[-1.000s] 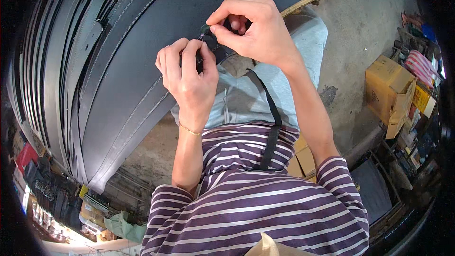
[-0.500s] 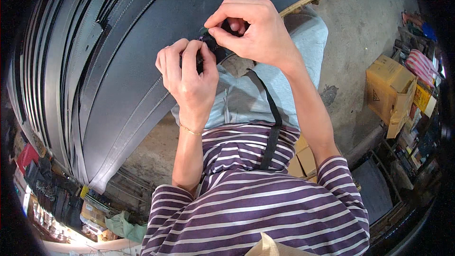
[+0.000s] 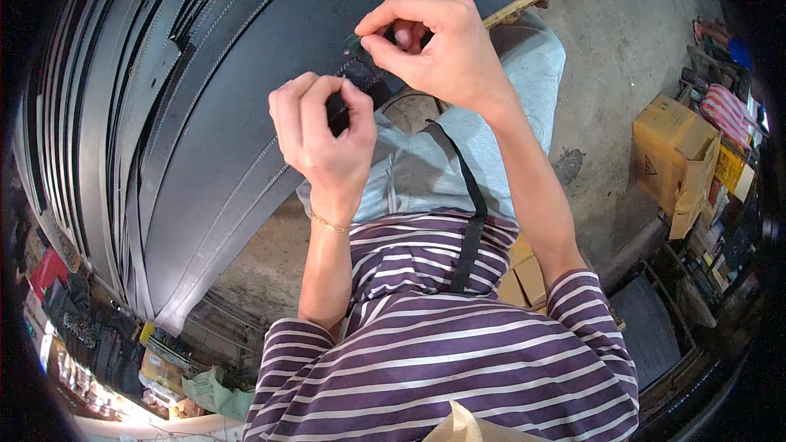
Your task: Applying edge paint or sealant to the ends of leather belts and wiping them clean.
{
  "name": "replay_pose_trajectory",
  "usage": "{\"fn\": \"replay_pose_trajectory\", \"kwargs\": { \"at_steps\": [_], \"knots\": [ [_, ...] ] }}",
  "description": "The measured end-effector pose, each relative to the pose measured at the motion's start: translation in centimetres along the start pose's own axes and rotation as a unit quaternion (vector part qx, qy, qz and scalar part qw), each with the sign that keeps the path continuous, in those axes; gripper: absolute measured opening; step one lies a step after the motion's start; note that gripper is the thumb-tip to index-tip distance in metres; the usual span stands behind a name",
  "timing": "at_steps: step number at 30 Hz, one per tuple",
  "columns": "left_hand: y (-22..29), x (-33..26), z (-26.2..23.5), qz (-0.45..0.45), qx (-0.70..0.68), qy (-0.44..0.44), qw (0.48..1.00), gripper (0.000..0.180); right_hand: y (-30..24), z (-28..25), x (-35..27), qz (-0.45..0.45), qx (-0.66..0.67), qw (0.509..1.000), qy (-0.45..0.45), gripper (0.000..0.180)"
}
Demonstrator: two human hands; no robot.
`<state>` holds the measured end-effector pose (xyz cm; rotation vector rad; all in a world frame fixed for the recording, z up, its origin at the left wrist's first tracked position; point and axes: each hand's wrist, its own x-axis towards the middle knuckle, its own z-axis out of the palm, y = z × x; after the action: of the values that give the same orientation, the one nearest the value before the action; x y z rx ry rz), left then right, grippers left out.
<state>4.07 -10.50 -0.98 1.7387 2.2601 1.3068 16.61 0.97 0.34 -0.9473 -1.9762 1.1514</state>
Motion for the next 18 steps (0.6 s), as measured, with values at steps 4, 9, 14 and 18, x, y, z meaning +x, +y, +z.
{"fn": "replay_pose_trajectory", "kwargs": {
  "at_steps": [4,9,14,18],
  "knots": [
    [0.0,0.8,0.7,-0.153,-0.21,0.155,0.953,0.011,0.3,0.2,-0.2,0.046,0.048,0.997,0.035,0.012],
    [-0.7,2.5,-1.3,-0.034,-0.041,-0.033,0.998,0.018,1.5,0.4,0.0,0.056,0.128,0.985,0.099,0.013],
    [-1.3,2.0,-1.0,0.085,0.016,-0.111,0.99,0.026,1.7,0.3,-0.1,0.05,0.151,0.982,0.099,0.012],
    [-1.4,1.7,-0.9,0.109,0.025,-0.112,0.987,0.026,1.8,0.1,-0.3,0.05,0.135,0.986,0.085,0.012]
  ]
}}
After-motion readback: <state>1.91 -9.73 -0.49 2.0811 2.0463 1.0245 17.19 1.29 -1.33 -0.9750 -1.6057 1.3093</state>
